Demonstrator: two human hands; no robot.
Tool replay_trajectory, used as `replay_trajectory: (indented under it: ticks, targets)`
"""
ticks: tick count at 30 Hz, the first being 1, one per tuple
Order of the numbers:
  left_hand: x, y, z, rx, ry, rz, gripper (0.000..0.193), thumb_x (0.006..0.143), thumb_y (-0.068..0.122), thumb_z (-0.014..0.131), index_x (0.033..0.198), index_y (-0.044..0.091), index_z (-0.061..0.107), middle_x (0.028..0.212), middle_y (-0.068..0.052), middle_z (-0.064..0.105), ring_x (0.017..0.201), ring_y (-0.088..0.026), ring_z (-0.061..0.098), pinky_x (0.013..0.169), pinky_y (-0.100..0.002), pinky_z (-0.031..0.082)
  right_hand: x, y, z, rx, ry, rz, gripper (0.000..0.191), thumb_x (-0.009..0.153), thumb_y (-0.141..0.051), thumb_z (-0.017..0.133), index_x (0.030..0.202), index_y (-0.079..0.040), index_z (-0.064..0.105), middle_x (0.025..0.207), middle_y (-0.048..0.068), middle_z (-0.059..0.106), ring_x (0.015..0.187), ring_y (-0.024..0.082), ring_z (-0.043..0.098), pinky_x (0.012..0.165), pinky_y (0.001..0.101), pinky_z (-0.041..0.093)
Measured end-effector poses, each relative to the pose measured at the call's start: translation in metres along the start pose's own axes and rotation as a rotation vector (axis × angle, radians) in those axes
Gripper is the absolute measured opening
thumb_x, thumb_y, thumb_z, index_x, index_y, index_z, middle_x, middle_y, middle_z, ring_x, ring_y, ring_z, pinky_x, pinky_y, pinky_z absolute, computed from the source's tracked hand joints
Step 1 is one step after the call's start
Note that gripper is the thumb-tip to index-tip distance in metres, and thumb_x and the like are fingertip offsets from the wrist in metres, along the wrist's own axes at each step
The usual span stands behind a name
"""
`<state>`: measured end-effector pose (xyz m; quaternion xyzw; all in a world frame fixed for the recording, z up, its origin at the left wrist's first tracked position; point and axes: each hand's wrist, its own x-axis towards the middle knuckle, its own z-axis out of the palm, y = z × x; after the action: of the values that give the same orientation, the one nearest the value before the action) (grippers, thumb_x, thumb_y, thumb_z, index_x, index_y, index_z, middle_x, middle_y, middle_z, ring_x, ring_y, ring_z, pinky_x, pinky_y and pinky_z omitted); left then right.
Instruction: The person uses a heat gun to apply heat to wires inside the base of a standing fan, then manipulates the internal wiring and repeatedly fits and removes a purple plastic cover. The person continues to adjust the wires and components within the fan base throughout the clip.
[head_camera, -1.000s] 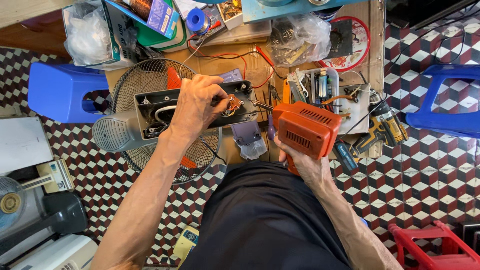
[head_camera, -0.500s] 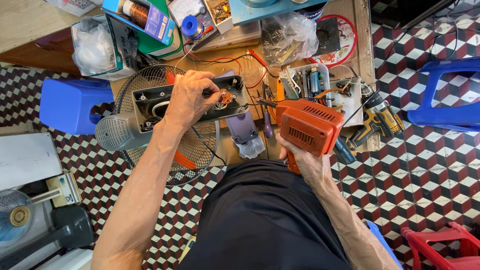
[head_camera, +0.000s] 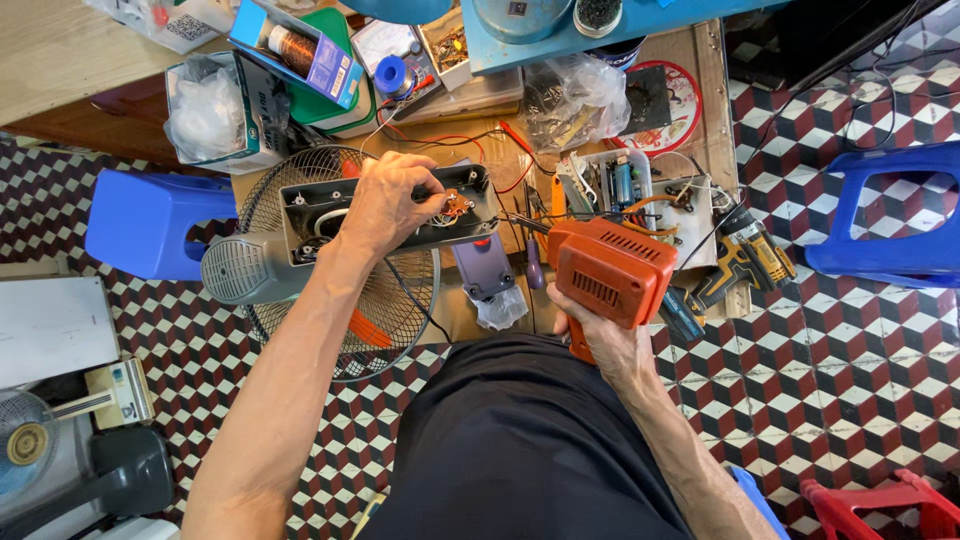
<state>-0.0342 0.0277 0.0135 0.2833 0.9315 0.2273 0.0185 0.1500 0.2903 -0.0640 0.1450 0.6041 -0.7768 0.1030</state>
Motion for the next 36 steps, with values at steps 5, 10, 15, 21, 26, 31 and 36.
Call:
replay_trajectory:
  ticks: [5,10,15,21,26,31,36]
  targets:
    - [-0.003,-0.009,0.006,0.030,0.015,0.001,0.011,0.079,0.019,0.083,0.082,0.011,0.076,0.117,-0.006,0.074,0.108,-0.027,0.065,0.086,-0.044,0.043,-0.003,-0.008,0.006,0.057,0.038,-0.003,0.020,0.093,-0.012,0.069,0.109,-0.001,0.067,0.075,0.005,0.069,0.063,0.014,0.066,0.060,0.0273,0.057]
    - [-0.013,-0.018,0.015,0.012,0.083,0.050,0.012,0.078,0.017,0.084,0.082,0.011,0.075,0.115,-0.007,0.074,0.106,-0.027,0.066,0.083,-0.044,0.044,-0.015,-0.035,0.026,-0.023,0.208,0.078,0.020,0.091,-0.017,0.073,0.103,-0.001,0.069,0.066,0.006,0.065,0.055,0.014,0.062,0.052,0.0281,0.054]
    - [-0.016,-0.023,0.027,-0.018,0.092,0.027,0.012,0.077,0.014,0.083,0.084,0.009,0.074,0.111,-0.006,0.075,0.106,-0.025,0.066,0.082,-0.044,0.044,-0.018,-0.048,0.045,-0.027,0.307,0.095,0.019,0.088,-0.016,0.074,0.101,-0.002,0.070,0.065,0.005,0.065,0.054,0.014,0.061,0.050,0.0278,0.051]
    - [-0.020,-0.020,0.028,-0.043,0.129,0.054,0.017,0.077,0.017,0.083,0.086,0.009,0.072,0.114,-0.010,0.073,0.107,-0.028,0.064,0.085,-0.044,0.045,-0.023,-0.042,0.051,-0.094,0.367,0.070,0.019,0.089,-0.015,0.075,0.100,0.000,0.069,0.065,0.005,0.066,0.055,0.013,0.060,0.051,0.0263,0.050]
    - [-0.019,-0.011,0.016,-0.104,0.132,0.052,0.020,0.078,0.023,0.084,0.086,0.010,0.071,0.106,-0.010,0.074,0.102,-0.028,0.067,0.079,-0.043,0.044,-0.020,-0.040,0.049,-0.032,0.388,0.156,0.022,0.086,-0.015,0.074,0.103,-0.001,0.071,0.063,0.005,0.064,0.051,0.013,0.058,0.047,0.0277,0.048]
    - [-0.015,-0.007,0.005,-0.121,0.006,-0.065,0.018,0.084,0.022,0.081,0.088,0.010,0.068,0.087,-0.007,0.073,0.087,-0.028,0.068,0.076,-0.043,0.045,-0.011,-0.041,0.047,-0.065,0.362,0.162,0.023,0.086,-0.014,0.075,0.104,0.001,0.072,0.062,0.006,0.065,0.052,0.013,0.059,0.048,0.0272,0.049]
    - [-0.009,-0.008,0.001,-0.140,-0.009,-0.118,0.022,0.086,0.024,0.081,0.095,0.009,0.067,0.085,-0.009,0.071,0.083,-0.029,0.068,0.079,-0.043,0.051,0.001,-0.041,0.043,-0.059,0.332,0.153,0.026,0.084,-0.015,0.074,0.105,0.001,0.072,0.059,0.007,0.066,0.047,0.015,0.061,0.046,0.0283,0.052]
